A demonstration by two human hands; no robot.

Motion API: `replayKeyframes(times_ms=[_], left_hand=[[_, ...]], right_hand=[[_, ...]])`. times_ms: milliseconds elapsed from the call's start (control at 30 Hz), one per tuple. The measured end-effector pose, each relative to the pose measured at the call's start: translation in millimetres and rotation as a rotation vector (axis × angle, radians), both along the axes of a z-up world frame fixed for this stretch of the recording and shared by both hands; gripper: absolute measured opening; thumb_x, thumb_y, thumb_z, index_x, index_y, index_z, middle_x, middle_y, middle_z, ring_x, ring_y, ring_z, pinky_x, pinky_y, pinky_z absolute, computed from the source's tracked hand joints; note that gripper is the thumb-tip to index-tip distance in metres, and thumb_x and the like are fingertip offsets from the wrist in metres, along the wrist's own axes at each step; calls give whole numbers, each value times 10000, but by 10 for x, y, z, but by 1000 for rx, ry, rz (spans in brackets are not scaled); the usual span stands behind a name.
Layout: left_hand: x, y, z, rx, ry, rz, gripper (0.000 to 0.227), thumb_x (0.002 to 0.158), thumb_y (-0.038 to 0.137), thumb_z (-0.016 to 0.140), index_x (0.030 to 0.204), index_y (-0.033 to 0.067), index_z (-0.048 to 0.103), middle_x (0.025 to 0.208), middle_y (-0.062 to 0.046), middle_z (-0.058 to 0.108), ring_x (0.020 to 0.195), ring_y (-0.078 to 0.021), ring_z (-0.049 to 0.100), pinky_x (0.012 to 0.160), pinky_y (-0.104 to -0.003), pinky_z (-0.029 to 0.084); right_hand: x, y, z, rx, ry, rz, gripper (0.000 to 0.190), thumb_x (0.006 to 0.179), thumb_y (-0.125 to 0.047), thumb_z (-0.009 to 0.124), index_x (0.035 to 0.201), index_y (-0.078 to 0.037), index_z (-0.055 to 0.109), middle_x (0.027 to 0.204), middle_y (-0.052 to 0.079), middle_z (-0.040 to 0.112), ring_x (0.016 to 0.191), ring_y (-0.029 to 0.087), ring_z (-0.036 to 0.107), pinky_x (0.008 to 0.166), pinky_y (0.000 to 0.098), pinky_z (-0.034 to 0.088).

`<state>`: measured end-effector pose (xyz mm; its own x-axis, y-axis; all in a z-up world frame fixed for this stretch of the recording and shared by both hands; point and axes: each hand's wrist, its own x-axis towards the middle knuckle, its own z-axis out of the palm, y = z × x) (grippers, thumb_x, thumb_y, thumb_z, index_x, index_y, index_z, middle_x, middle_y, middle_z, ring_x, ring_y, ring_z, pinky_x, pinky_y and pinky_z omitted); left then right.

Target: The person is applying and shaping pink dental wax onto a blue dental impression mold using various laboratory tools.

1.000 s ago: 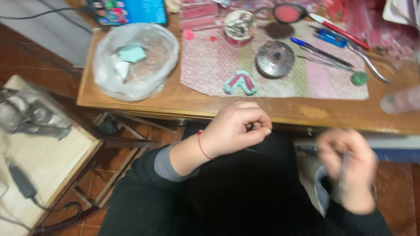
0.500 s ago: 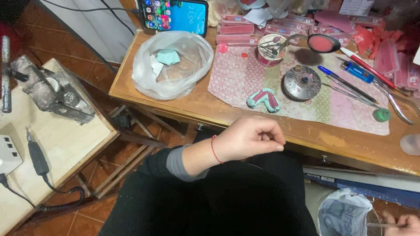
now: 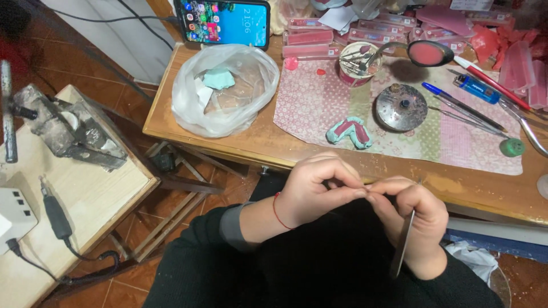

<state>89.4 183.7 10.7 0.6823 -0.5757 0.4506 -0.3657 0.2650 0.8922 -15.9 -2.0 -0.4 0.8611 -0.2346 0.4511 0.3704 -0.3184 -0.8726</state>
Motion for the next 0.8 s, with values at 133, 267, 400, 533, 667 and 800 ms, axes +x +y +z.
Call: replayKeyframes(times_ms=[133, 267, 400, 533, 667, 800], left_hand=[[112, 12, -87, 21, 110, -23, 132, 901, 103, 827, 961, 80, 712, 981, -6, 737, 803, -66, 660, 710, -218, 536], [307, 48, -57, 133, -24, 56, 157, 862, 98, 857, 965, 77, 741, 900, -16, 718, 743, -116, 664, 674, -242, 539], [612, 102, -111, 132, -386, 221, 216, 877, 118, 867, 1021, 135, 707, 1040, -13, 751, 894, -200, 710, 830, -310, 540], [736, 16, 126, 259, -557, 268, 569, 774, 207, 887, 1262, 87, 622, 1239, -103, 697, 1156, -327, 636, 1037, -418, 478], [735, -93, 38, 575, -505, 234, 935, 613, 229, 908, 1441, 64, 506, 1184, -88, 710, 1077, -285, 630, 953, -430, 386], [726, -128, -8, 609, -481, 276, 919, 674, 217, 898, 1483, 83, 481, 1156, -21, 759, 1047, -212, 652, 929, -401, 386]], right_hand=[[133, 3, -27, 143, 24, -26, 416, 913, 98, 721, 813, -96, 367, 1043, 175, 727, 980, 194, 711, 857, 295, 571], [278, -189, 72, 110, 69, -118, 422, 963, 78, 711, 811, -97, 359, 1019, 168, 726, 955, 166, 713, 836, 274, 578], [515, -698, 110, -36, 88, -389, 472, 1035, 45, 779, 820, -80, 378, 951, 134, 733, 873, 117, 687, 772, 225, 539], [783, -977, 96, 50, 55, -432, 440, 1004, 84, 781, 834, -79, 408, 938, 108, 710, 906, 110, 696, 806, 229, 552], [998, -919, 93, 244, 129, -392, 420, 938, 57, 773, 825, -110, 404, 870, 57, 694, 782, 79, 616, 700, 234, 524], [1078, -995, 48, 112, 133, -414, 446, 927, 83, 792, 809, -101, 403, 871, 43, 682, 854, 74, 656, 764, 229, 551]])
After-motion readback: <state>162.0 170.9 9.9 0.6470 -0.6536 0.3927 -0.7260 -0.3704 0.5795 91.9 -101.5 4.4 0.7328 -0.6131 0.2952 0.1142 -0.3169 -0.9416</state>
